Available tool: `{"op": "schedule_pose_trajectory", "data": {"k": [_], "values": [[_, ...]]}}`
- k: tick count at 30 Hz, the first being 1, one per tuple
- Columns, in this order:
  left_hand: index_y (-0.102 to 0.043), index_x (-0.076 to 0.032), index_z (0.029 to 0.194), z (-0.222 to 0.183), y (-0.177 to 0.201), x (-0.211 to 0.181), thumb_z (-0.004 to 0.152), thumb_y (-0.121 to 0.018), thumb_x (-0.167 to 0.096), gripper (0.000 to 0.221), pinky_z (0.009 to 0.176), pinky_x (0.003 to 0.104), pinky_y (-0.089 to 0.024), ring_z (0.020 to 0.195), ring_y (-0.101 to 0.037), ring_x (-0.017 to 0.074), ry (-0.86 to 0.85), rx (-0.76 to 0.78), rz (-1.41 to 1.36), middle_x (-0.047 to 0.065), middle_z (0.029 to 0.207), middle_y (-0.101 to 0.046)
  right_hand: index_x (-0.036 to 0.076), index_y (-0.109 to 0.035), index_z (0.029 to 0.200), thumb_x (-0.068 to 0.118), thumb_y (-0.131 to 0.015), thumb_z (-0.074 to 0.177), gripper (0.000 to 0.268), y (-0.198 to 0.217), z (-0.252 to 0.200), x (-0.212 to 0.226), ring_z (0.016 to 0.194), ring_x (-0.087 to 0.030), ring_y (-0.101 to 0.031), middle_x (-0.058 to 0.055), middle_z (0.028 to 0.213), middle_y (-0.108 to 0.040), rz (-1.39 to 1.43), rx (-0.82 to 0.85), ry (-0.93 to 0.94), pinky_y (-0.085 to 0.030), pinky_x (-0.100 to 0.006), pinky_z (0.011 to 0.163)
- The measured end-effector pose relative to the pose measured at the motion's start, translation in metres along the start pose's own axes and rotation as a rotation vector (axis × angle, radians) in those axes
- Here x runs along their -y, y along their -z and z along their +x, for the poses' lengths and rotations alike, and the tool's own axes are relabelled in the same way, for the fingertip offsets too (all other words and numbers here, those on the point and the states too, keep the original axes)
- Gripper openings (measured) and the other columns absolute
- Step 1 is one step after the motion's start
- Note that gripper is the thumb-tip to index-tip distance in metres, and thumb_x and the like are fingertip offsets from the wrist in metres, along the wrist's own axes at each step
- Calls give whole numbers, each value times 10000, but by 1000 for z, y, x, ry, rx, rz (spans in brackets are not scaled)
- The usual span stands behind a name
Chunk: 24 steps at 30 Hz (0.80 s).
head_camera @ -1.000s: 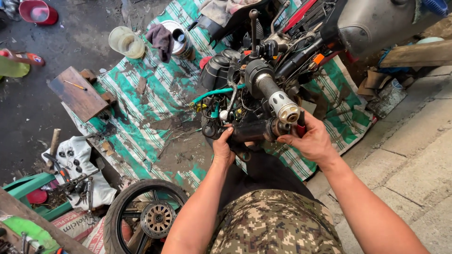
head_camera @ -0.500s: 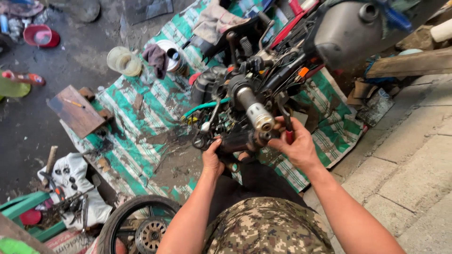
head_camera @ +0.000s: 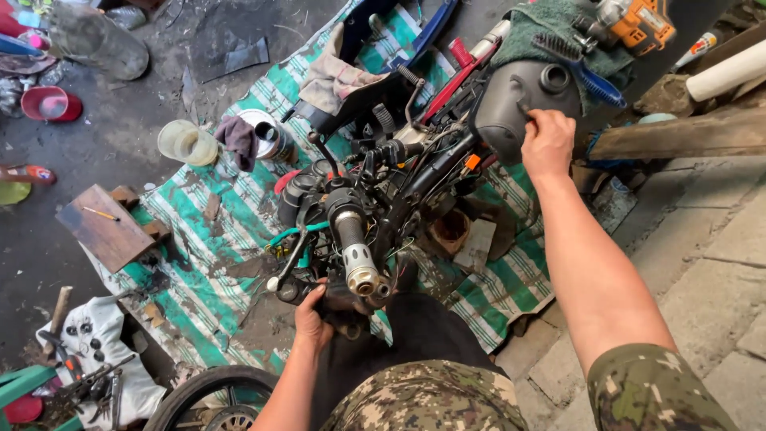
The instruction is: Dismantling and adjusting the front fork assembly of a motorcycle using hands and a wrench.
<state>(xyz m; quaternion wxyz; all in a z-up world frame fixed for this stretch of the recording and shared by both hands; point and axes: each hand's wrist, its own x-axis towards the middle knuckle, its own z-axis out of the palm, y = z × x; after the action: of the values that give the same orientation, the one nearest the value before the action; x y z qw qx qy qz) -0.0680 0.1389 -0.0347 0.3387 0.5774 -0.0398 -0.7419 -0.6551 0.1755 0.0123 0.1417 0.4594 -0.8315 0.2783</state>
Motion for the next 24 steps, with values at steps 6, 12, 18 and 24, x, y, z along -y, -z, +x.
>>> {"op": "schedule_pose_trajectory", "data": {"k": [6, 12, 18, 24], "values": [[-848, -90, 1151, 7, 4, 3, 796, -861, -159, 362, 932, 538, -662, 921, -815, 387, 7, -28, 1, 228, 990, -811, 112, -849, 1146, 127, -942, 935, 231, 6, 5, 4, 1221, -339, -619, -44, 1250, -654, -87, 29, 28, -494, -504, 1149], [-859, -78, 1152, 11, 5, 8, 779, -880, -136, 378, 920, 532, -666, 917, -813, 384, 1, -17, -19, 230, 986, -812, 111, -835, 1213, 185, -823, 980, 244, 147, -38, 214, 1030, -397, -781, -157, 1053, -815, 391, 529, -149, -614, -488, 953], [-866, -65, 1094, 25, 6, 14, 741, -904, -113, 359, 863, 514, -682, 863, -813, 367, -18, 20, -28, 224, 928, -803, 54, -757, 1202, 482, -869, 893, 540, 196, -74, 341, 883, -404, -811, -191, 972, -829, 291, 961, -172, -647, -535, 807], [-876, -61, 1043, -33, -32, -15, 734, -910, -72, 311, 844, 510, -678, 838, -805, 358, -1, 45, -52, 204, 907, -806, 97, -773, 1021, 466, -849, 950, 384, 196, -80, 364, 972, -414, -801, -151, 949, -802, 202, 1026, -186, -637, -532, 830]]}}
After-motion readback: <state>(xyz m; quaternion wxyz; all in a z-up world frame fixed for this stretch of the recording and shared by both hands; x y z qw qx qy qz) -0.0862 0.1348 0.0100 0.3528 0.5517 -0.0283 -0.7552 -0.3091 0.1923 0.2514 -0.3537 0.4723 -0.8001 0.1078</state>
